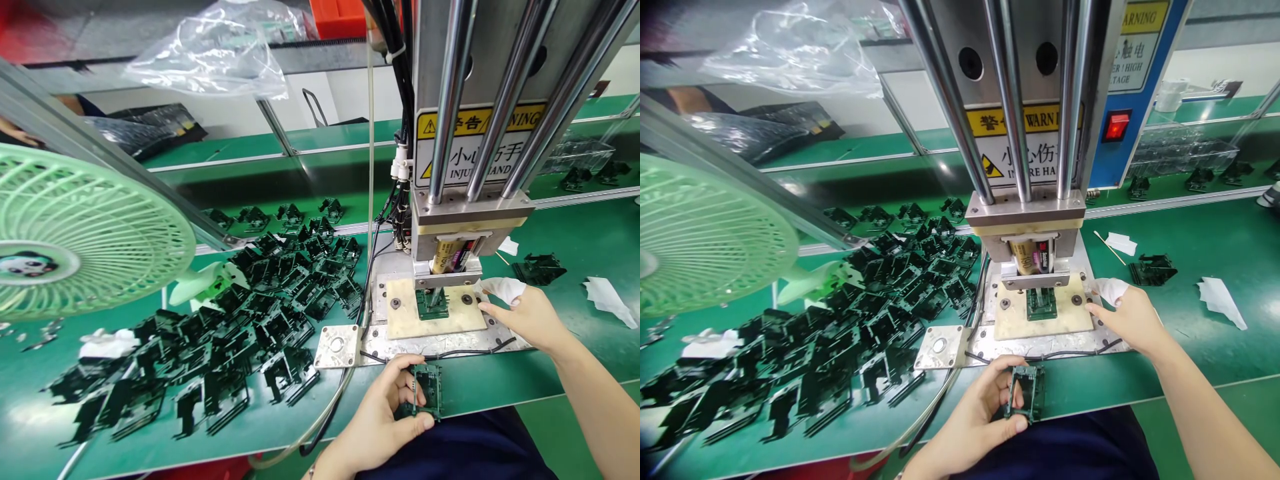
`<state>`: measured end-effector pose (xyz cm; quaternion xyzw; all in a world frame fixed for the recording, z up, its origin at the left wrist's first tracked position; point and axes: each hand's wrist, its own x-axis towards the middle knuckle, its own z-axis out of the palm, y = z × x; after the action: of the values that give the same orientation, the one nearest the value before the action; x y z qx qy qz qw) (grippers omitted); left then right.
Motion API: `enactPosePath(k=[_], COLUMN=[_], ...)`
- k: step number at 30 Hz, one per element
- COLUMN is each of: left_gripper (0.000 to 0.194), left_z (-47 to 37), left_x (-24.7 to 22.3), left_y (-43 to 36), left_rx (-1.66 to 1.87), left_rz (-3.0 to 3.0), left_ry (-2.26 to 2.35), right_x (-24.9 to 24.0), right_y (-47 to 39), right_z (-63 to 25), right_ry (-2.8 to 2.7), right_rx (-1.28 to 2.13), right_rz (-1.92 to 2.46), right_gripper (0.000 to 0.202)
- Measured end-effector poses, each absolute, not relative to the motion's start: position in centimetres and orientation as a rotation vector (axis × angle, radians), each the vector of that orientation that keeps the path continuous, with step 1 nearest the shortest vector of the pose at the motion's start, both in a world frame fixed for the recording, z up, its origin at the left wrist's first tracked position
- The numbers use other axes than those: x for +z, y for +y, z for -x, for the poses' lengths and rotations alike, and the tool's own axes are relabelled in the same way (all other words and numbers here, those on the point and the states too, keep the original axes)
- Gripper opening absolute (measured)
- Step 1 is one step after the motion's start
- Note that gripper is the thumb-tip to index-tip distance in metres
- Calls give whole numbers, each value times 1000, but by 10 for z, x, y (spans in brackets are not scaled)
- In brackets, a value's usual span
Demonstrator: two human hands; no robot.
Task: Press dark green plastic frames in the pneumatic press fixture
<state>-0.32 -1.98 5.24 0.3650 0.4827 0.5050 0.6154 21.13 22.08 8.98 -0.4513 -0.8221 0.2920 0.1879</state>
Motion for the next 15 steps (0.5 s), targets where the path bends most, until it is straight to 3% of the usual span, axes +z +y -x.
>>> enactPosePath(k=[15], left_gripper=[65], left_z=[3], left_x=[56], left_y=[-22], left_rx=[1175], left_rz=[-840], left_ry=[1136], right_x=[95], right_y=[219], right_z=[-211], right_ry=[-2300], right_rx=[894], right_rz=[1316], right_gripper=[47])
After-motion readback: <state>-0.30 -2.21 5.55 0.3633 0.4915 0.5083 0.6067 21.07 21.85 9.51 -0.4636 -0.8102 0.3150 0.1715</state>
